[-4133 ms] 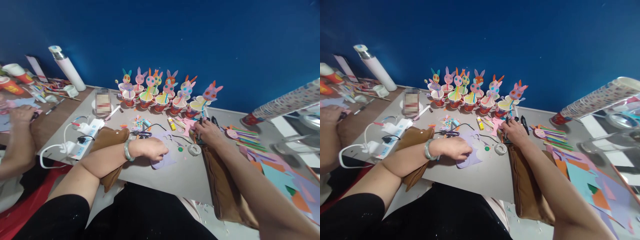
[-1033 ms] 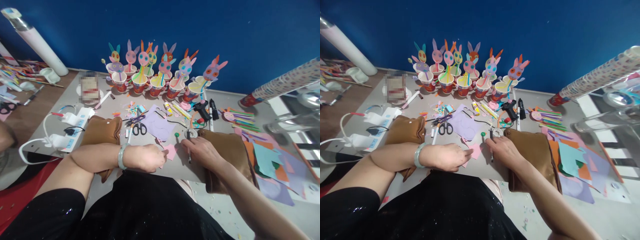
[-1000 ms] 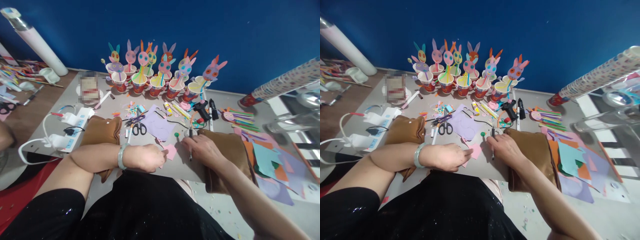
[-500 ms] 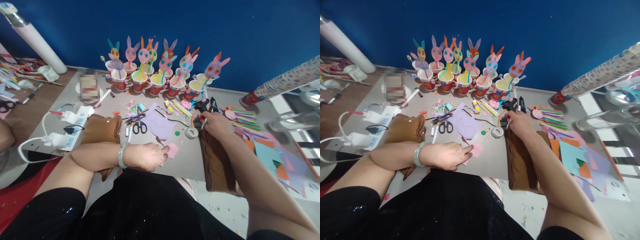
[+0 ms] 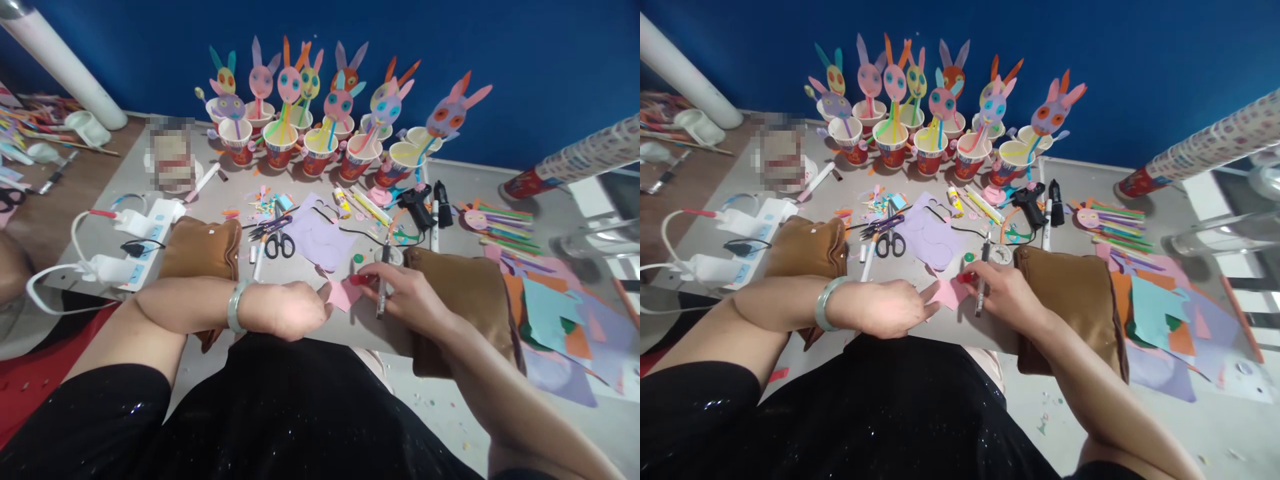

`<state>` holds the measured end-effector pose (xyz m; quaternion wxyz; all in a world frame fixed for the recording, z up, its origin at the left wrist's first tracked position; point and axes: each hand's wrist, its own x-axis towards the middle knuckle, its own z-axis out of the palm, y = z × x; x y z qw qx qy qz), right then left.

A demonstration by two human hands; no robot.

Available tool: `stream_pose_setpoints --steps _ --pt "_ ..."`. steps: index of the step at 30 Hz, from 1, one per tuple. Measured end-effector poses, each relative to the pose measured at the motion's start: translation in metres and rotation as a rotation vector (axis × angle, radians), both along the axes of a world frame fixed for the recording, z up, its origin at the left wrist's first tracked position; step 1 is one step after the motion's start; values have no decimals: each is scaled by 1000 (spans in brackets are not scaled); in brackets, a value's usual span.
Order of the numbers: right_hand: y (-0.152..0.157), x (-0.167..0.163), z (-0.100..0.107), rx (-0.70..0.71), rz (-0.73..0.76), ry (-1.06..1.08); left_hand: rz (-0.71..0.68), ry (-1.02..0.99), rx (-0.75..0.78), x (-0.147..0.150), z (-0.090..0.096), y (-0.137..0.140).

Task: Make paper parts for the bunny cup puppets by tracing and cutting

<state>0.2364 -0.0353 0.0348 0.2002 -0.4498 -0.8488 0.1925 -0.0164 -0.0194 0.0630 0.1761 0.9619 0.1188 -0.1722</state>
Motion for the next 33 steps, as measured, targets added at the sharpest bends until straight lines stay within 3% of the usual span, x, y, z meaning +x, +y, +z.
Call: stream_pose_setpoints --steps 7,15,20,23,27,33 --pt "0 -13 -14 -60 128 -117 -11 55 26 0 -5 3" --pt "6 -14 -25 -160 85 -7 28 -120 -44 5 -5 21" --pt "11 -11 -25 -211 64 64 261 -203 128 10 -17 43" --pt "13 -11 -26 -205 77 82 335 -209 140 12 -29 49" --pt "13 -10 -28 -181 82 101 328 -214 129 19 -40 51" --pt "11 -4 -27 -127 57 134 313 -205 77 26 -32 52"
